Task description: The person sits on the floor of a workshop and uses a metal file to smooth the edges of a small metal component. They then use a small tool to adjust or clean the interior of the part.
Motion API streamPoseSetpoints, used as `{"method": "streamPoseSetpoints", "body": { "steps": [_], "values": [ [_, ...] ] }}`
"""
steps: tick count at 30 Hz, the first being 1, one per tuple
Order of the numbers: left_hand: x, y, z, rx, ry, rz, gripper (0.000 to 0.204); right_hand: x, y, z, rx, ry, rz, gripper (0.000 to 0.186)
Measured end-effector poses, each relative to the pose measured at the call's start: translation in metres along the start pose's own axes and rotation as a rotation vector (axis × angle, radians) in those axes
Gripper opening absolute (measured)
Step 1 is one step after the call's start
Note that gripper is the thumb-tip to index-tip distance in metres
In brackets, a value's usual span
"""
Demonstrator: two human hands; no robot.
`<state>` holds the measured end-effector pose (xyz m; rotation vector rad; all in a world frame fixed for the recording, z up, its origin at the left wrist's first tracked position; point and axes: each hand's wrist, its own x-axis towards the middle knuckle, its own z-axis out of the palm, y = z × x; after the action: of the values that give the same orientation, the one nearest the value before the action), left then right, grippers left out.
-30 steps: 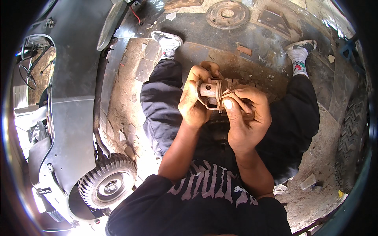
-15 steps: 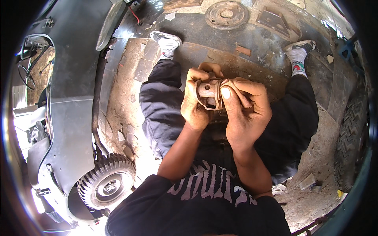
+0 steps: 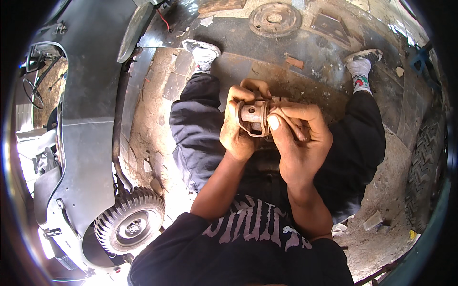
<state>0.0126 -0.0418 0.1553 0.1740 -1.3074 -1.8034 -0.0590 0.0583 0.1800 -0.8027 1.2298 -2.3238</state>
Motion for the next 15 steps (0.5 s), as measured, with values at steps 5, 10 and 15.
{"method": "streamPoseSetpoints", "body": {
  "steps": [5,10,15],
  "values": [
    [0.000,-0.001,-0.006,0.030,-0.033,0.006,0.048,0.005,-0.003,0.002,0.025,-0.004,0.046,0.017],
    [-0.001,-0.001,0.005,0.086,-0.010,-0.007,0.051,0.003,-0.004,-0.008,0.051,-0.018,-0.020,0.018],
    [-0.004,-0.004,0.006,0.033,-0.013,-0.009,0.053,0.001,-0.006,-0.016,0.012,-0.090,-0.024,0.018]
  ]
}}
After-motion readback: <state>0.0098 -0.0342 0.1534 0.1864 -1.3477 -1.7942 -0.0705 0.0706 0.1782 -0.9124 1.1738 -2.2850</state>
